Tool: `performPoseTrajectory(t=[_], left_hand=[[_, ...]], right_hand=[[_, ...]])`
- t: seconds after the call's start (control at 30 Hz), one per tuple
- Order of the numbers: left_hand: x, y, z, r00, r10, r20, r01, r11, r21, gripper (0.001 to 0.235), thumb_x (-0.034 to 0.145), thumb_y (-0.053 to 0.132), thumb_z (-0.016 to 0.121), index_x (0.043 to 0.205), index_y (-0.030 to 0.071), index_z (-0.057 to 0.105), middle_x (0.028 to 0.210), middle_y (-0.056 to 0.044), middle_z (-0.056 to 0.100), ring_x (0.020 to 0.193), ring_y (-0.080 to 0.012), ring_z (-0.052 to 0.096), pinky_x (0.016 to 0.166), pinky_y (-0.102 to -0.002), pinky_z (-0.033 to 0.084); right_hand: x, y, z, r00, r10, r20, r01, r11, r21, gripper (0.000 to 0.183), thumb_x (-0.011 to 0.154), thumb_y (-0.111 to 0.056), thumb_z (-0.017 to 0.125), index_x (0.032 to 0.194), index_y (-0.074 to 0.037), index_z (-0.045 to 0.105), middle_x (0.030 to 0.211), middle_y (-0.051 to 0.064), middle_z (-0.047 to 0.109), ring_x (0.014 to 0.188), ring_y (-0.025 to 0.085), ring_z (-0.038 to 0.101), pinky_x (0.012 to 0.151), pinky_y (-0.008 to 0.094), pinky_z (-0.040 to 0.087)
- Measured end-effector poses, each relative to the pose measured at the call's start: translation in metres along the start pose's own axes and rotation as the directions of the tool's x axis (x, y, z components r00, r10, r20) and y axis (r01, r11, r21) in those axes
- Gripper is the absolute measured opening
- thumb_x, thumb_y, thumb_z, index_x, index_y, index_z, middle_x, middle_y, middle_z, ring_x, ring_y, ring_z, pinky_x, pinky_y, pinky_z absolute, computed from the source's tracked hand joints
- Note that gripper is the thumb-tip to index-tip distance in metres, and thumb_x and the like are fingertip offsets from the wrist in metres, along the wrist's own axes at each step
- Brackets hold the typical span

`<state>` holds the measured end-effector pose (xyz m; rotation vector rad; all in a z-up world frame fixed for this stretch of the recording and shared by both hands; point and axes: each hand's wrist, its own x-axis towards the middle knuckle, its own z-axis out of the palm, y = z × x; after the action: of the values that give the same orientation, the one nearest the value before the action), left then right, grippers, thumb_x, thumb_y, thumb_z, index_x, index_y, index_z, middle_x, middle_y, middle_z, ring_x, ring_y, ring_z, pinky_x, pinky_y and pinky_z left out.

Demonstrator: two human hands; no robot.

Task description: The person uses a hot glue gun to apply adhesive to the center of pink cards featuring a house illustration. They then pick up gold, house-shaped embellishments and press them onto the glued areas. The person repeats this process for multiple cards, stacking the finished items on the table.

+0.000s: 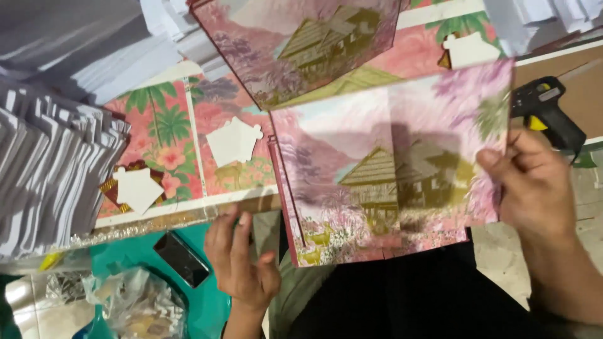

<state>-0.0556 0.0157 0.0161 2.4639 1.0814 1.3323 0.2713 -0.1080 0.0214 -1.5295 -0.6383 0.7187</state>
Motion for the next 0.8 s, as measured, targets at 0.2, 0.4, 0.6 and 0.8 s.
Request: performPoseTrajectory(t=[0.2, 0.4, 0.6, 0.8], left_hand=[[-0.013, 0.010, -0.004, 0.995, 0.079, 0.054, -0.076, 0.995, -0.059, 0.051, 0.097, 0.043, 0.038, 0.120, 0.000, 0.052, 0.121, -0.021, 0.053, 0.113, -0.0377, 0.055, 0.095, -0.047, 0.047], [-0.028, 0.047, 0.022, 0.842, 0.337, 0.422, -0.341, 0.938, -0.069, 0.053, 0.090, 0.055, 0.055, 0.126, 0.017, 0.055, 0.127, -0.009, 0.055, 0.112, -0.0310, 0.056, 0.089, -0.041, 0.044], [-0.027, 0.055, 0.031, 0.874, 0.369, 0.316, -0.414, 0.906, 0.086, 0.027, 0.097, 0.037, 0.053, 0.119, 0.024, 0.060, 0.123, 0.000, 0.061, 0.111, -0.0192, 0.056, 0.081, -0.029, 0.042], [-0.030, 0.054, 0.036, 0.888, 0.372, 0.272, -0.407, 0.910, 0.083, 0.021, 0.094, 0.032, 0.064, 0.113, 0.024, 0.065, 0.122, 0.003, 0.061, 0.112, -0.0185, 0.055, 0.079, -0.029, 0.044]], right_hand=[[-0.026, 0.011, 0.006, 0.989, 0.148, 0.015, -0.143, 0.976, -0.166, 0.014, 0.094, -0.010, 0.056, 0.106, -0.002, 0.055, 0.092, 0.002, 0.055, 0.082, 0.006, 0.047, 0.072, 0.018, 0.036], [-0.027, 0.003, -0.001, 0.989, -0.052, 0.139, 0.119, 0.839, -0.531, 0.020, 0.091, -0.009, 0.061, 0.109, -0.001, 0.060, 0.078, 0.005, 0.057, 0.061, 0.012, 0.049, 0.050, 0.024, 0.040], [0.031, 0.053, -0.090, 0.892, -0.445, 0.085, 0.203, 0.223, -0.954, 0.048, 0.101, -0.024, 0.077, 0.122, 0.013, 0.054, 0.112, 0.028, 0.052, 0.093, 0.039, 0.052, 0.069, 0.046, 0.044], [0.044, 0.076, -0.108, 0.890, -0.438, 0.130, 0.231, 0.186, -0.955, 0.045, 0.099, -0.015, 0.075, 0.123, 0.018, 0.055, 0.114, 0.032, 0.050, 0.101, 0.047, 0.048, 0.080, 0.052, 0.041]])
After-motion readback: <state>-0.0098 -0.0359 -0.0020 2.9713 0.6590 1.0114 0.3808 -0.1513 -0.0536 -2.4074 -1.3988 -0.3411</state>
